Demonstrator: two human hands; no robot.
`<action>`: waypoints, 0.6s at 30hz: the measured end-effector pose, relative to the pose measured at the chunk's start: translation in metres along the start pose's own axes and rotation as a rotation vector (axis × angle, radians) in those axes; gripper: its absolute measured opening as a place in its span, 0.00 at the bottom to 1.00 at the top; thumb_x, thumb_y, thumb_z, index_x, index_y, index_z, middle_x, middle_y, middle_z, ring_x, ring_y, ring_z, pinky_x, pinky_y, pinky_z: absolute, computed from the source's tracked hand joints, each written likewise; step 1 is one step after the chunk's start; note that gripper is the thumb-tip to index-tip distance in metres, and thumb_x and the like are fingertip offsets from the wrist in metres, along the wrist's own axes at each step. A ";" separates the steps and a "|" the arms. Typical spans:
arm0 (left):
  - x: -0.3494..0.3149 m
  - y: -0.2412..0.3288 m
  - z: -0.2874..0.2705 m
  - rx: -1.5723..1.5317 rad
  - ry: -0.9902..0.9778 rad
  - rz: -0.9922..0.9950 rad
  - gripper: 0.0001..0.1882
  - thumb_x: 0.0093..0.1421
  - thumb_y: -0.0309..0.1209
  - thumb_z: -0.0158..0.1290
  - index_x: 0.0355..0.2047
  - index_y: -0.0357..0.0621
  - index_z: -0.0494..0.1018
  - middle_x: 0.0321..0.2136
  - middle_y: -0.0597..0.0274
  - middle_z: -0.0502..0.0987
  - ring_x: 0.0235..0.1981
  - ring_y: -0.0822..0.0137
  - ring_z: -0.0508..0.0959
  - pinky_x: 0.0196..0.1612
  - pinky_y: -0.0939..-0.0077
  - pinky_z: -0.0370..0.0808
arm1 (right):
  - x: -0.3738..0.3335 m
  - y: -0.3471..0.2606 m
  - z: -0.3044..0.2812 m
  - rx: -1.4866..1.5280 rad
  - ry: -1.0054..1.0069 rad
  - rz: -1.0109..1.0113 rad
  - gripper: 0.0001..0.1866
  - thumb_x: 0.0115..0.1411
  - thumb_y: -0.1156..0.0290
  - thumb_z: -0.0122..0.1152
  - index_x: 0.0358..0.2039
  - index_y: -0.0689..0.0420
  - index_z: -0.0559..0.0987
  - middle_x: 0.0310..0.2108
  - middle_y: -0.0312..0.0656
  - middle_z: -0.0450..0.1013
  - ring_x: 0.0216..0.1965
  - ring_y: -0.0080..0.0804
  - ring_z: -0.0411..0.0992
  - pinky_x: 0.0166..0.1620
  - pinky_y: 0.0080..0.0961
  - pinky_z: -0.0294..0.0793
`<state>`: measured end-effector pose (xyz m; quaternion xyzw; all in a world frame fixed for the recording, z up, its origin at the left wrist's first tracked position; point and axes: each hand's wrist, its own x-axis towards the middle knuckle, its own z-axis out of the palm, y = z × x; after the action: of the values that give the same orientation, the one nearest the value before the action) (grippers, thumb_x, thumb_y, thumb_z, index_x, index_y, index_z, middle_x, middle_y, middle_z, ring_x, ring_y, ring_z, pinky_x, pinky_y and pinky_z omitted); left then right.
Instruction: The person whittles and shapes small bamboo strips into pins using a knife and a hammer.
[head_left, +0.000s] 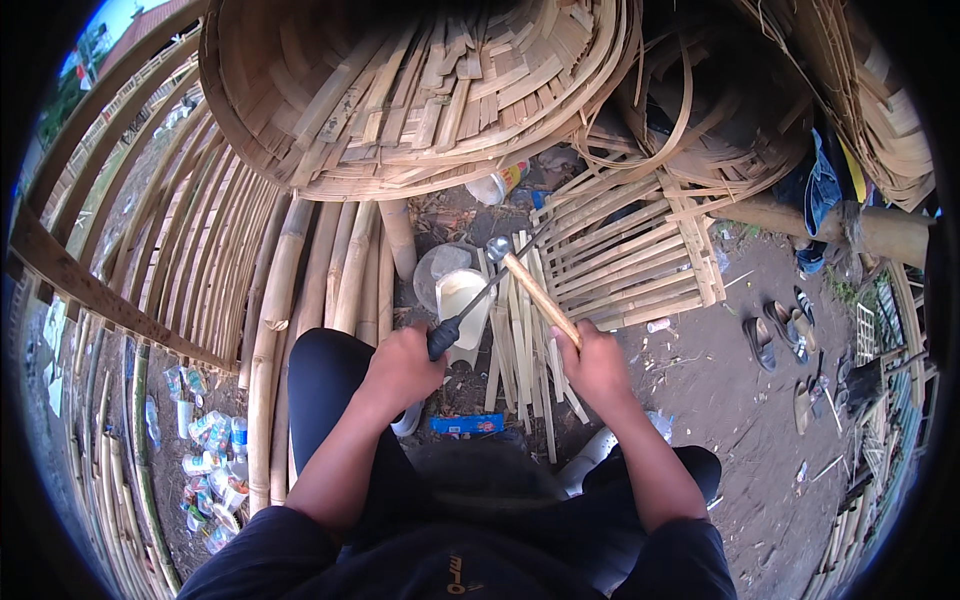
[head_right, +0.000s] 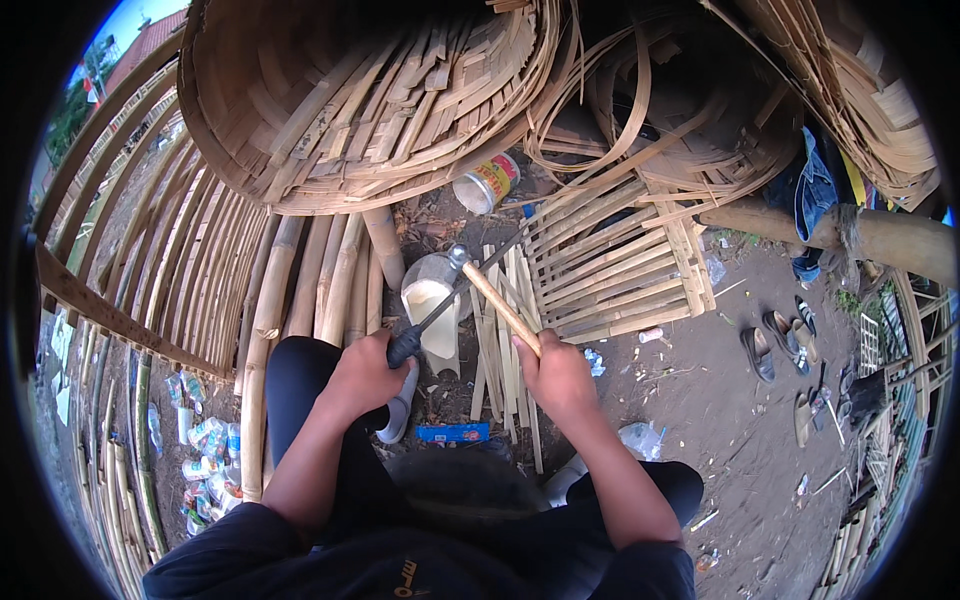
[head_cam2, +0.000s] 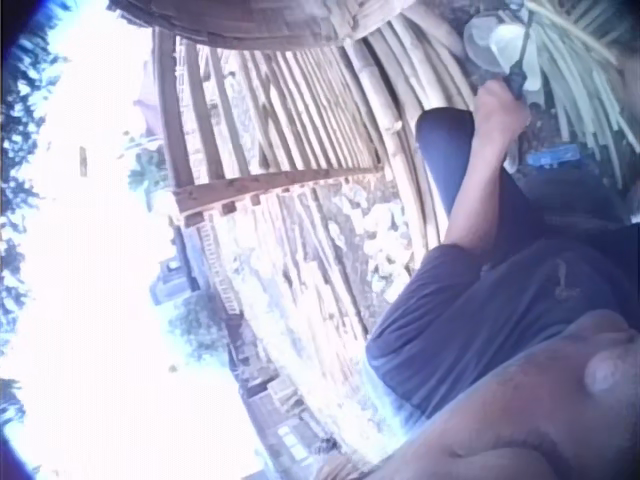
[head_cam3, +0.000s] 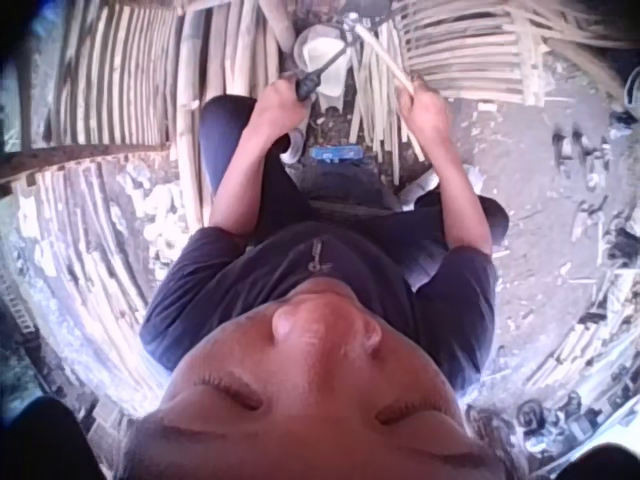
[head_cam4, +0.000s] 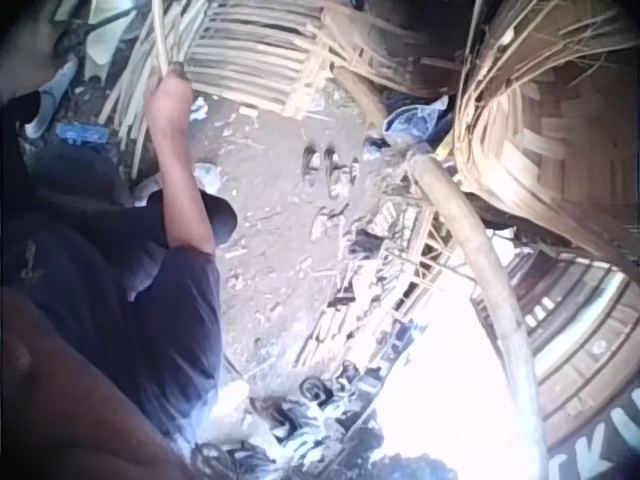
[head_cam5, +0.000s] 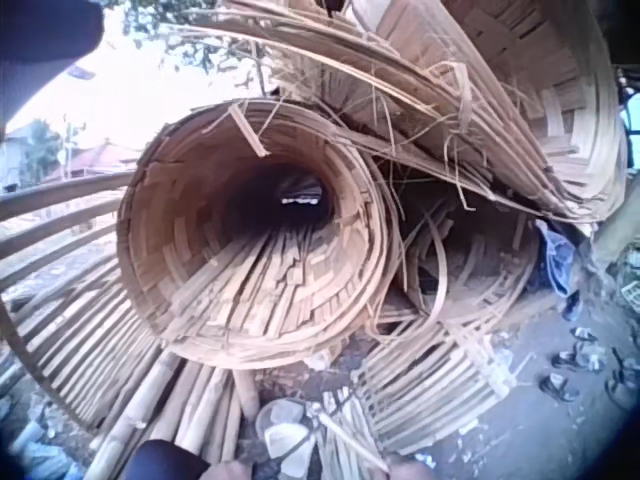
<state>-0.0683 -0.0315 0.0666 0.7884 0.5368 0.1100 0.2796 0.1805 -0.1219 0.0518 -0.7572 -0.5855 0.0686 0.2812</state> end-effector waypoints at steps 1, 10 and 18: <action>-0.001 -0.002 0.001 0.009 0.003 -0.012 0.15 0.52 0.33 0.58 0.35 0.33 0.73 0.28 0.39 0.78 0.35 0.41 0.79 0.41 0.52 0.75 | -0.003 -0.009 -0.010 0.027 0.037 0.002 0.17 0.63 0.61 0.57 0.27 0.64 0.72 0.17 0.57 0.70 0.20 0.58 0.72 0.24 0.45 0.70; 0.007 0.005 0.004 0.019 -0.044 0.001 0.14 0.51 0.32 0.57 0.36 0.34 0.73 0.29 0.41 0.78 0.36 0.43 0.79 0.42 0.53 0.75 | -0.013 0.018 0.028 -0.032 -0.085 0.021 0.18 0.64 0.61 0.53 0.28 0.66 0.72 0.18 0.60 0.70 0.23 0.61 0.72 0.26 0.48 0.70; -0.004 0.005 0.012 0.012 -0.023 -0.047 0.15 0.52 0.33 0.58 0.37 0.34 0.74 0.30 0.40 0.79 0.37 0.43 0.79 0.42 0.52 0.75 | -0.011 0.016 0.015 0.101 0.117 0.008 0.18 0.64 0.61 0.55 0.26 0.64 0.72 0.15 0.58 0.69 0.20 0.59 0.71 0.23 0.47 0.68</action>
<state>-0.0605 -0.0397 0.0601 0.7783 0.5528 0.0913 0.2836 0.1841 -0.1298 0.0291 -0.7473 -0.5606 0.0547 0.3525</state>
